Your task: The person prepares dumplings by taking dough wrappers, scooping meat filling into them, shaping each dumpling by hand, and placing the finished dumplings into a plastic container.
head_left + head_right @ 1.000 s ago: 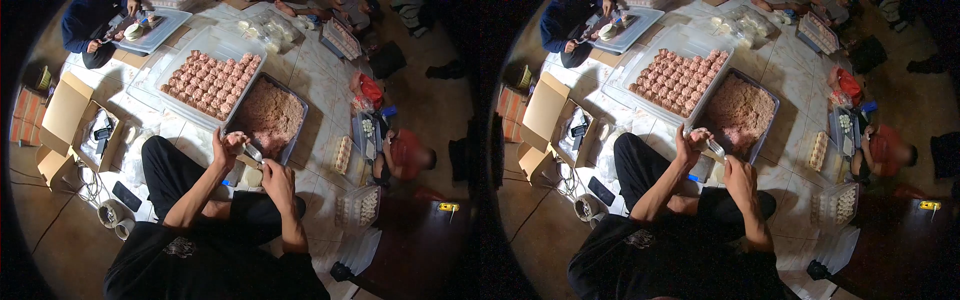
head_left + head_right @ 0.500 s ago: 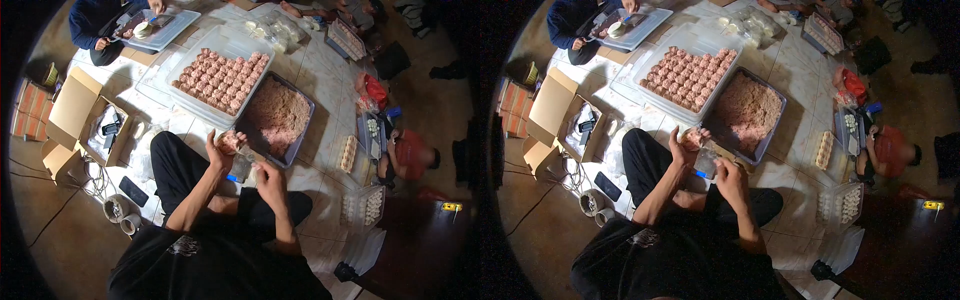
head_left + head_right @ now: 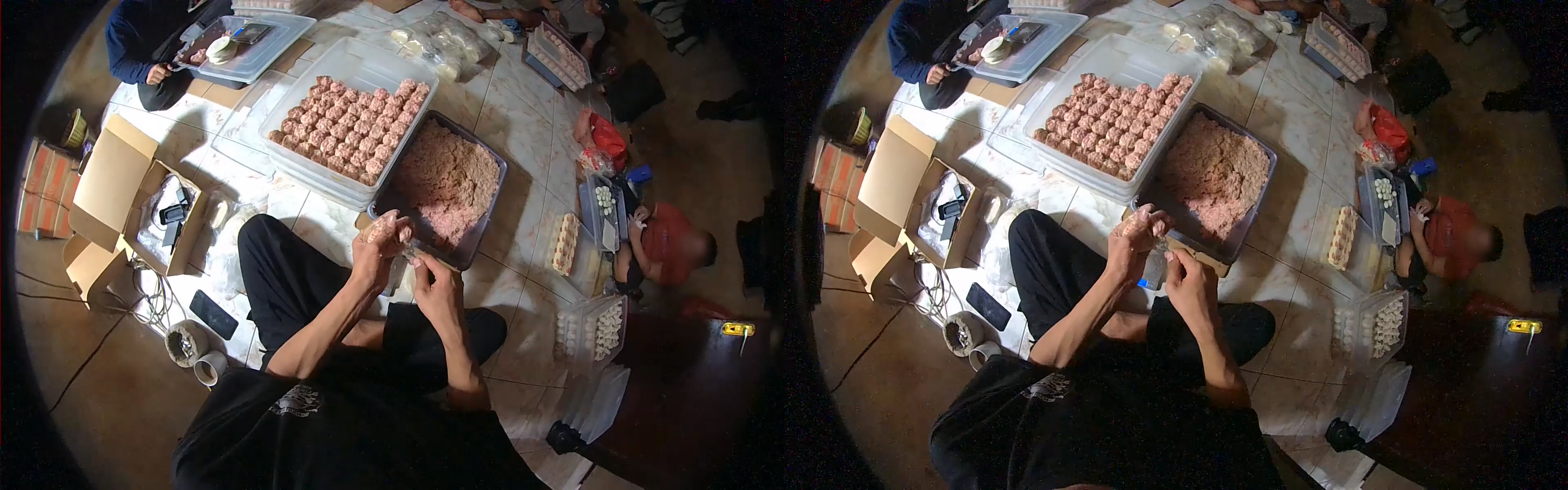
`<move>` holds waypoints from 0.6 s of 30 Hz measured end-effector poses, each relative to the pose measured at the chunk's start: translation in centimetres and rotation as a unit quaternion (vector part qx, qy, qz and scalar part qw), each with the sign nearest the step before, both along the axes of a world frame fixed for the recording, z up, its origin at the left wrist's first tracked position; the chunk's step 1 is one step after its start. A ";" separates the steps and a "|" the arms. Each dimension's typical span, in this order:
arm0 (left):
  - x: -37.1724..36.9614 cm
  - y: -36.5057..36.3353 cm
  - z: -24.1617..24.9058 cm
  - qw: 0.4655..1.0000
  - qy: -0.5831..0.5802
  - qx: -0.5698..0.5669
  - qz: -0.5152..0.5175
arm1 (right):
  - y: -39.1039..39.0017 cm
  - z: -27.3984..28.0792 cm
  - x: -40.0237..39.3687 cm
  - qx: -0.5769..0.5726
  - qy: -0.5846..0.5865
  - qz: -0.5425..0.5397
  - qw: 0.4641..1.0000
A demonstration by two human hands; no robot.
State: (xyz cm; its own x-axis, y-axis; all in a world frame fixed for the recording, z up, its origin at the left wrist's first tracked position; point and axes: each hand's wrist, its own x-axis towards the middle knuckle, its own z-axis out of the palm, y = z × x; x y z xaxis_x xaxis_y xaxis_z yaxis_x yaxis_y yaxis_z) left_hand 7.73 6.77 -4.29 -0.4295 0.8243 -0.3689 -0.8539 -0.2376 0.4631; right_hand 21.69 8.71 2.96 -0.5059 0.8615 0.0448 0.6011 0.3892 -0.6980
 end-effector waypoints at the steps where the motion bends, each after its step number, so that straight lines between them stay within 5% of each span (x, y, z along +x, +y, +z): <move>1: 0.2 0.0 2.6 0.999 -0.016 -0.021 0.022 | 0.0 1.1 -0.3 0.013 -0.026 -0.011 1.000; 6: -2.6 2.5 -5.0 0.999 0.009 0.022 -0.023 | 4.5 0.7 0.0 0.108 0.130 -0.142 0.975; 8: -2.5 2.6 -7.4 0.997 -0.066 0.042 -0.026 | 7.5 -4.9 2.4 0.027 -0.212 -0.082 0.973; 9: -2.4 1.7 -5.9 0.993 -0.111 0.037 -0.031 | 8.1 -7.4 3.8 0.016 -0.228 -0.041 0.973; 11: -3.5 1.3 -3.0 0.983 -0.181 0.024 -0.009 | 6.3 -3.6 2.8 0.032 -0.171 -0.068 0.982; 14: -4.3 -0.1 -5.3 0.988 -0.117 0.035 -0.096 | 2.0 0.2 -0.1 0.063 -0.020 0.027 0.997; 16: -3.3 0.2 -4.3 0.964 -0.191 0.083 -0.166 | 1.4 -2.8 -0.8 0.061 -0.119 0.079 0.988; 18: -3.6 -0.7 -4.8 0.983 -0.163 0.004 -0.083 | 1.1 -1.9 -0.3 0.054 -0.118 0.074 0.989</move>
